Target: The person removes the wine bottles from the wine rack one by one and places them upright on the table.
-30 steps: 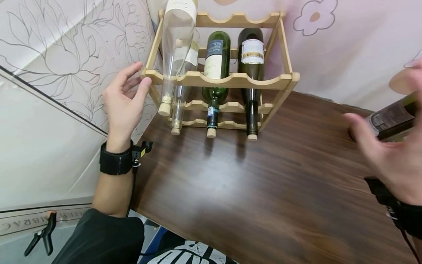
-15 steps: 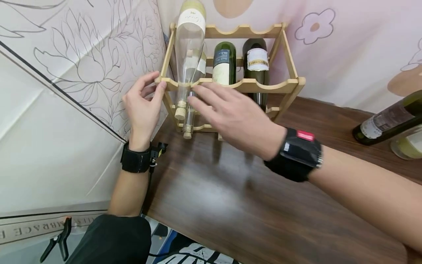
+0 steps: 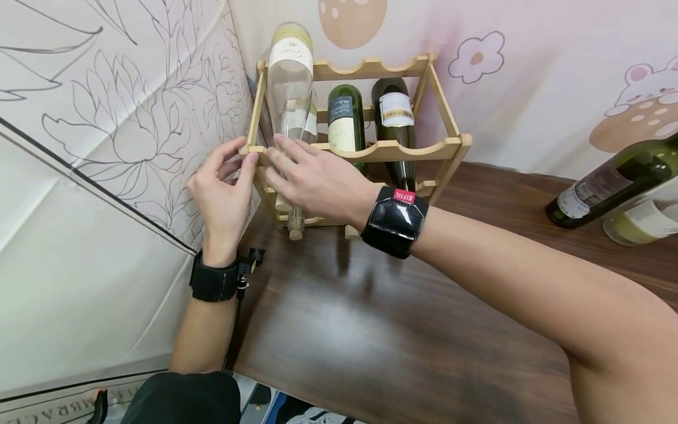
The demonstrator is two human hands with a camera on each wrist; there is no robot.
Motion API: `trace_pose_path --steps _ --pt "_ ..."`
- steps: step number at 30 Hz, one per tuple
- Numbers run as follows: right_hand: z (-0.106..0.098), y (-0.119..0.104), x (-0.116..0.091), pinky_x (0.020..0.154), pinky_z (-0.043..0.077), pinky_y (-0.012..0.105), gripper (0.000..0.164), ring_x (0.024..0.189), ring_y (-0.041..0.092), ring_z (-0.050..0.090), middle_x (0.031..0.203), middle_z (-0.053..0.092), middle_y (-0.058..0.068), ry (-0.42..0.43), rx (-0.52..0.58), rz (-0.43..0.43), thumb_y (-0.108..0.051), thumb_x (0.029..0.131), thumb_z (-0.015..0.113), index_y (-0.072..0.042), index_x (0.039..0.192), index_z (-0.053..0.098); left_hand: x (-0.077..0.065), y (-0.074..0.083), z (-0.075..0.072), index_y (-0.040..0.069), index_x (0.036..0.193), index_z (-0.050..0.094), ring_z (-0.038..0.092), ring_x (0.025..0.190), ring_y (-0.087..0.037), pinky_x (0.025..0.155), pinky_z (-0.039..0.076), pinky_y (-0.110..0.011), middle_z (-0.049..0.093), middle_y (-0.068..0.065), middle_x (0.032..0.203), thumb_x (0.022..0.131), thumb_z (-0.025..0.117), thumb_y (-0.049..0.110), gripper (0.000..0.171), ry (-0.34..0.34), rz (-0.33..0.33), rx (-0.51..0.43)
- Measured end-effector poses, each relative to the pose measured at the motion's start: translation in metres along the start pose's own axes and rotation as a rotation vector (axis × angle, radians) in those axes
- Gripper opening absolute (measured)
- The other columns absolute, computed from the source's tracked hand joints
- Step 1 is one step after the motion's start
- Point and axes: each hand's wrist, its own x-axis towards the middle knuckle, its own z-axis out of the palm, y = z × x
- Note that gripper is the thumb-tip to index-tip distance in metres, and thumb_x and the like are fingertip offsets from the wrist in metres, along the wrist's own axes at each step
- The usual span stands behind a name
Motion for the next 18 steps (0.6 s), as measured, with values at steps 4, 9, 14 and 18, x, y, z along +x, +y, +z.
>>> trace_pose_path --steps 4,9,14,18 --pt "0.004 0.007 0.0 0.119 0.054 0.044 0.026 0.138 0.041 0.06 0.138 0.067 0.019 0.03 -0.012 -0.018 -0.003 0.107 0.048 -0.003 0.127 0.064 0.001 0.0 0.0 0.009 0.116 0.081 0.082 0.094 -0.026 0.067 0.059 -0.004 0.082 -0.008 0.114 0.094 0.082 0.019 0.025 0.006 0.02 -0.011" --pt "0.004 0.014 0.003 0.122 0.051 0.049 0.03 0.142 0.046 0.056 0.142 0.064 0.021 -0.015 0.011 -0.055 -0.002 0.106 0.048 -0.003 0.133 0.061 0.002 -0.001 0.001 0.008 0.116 0.081 0.082 0.093 -0.027 0.066 0.06 -0.005 0.082 -0.009 0.114 0.094 0.082 0.018 0.024 0.017 0.024 -0.027" --pt "0.004 0.022 0.005 0.122 0.049 0.051 0.031 0.141 0.047 0.055 0.142 0.063 0.024 -0.038 0.057 -0.078 -0.001 0.105 0.046 0.0 0.133 0.059 0.001 -0.003 0.001 0.009 0.116 0.081 0.082 0.094 -0.025 0.066 0.06 -0.006 0.082 -0.009 0.113 0.094 0.082 0.019 0.025 0.014 0.016 -0.028" --pt "-0.002 0.031 0.008 0.118 0.054 0.047 0.029 0.139 0.046 0.059 0.141 0.065 0.024 0.05 0.087 -0.047 0.003 0.108 0.04 0.003 0.131 0.058 0.001 -0.005 -0.001 0.009 0.117 0.081 0.081 0.091 -0.014 0.066 0.06 -0.005 0.082 -0.009 0.113 0.094 0.083 0.02 0.025 0.02 0.012 -0.03"
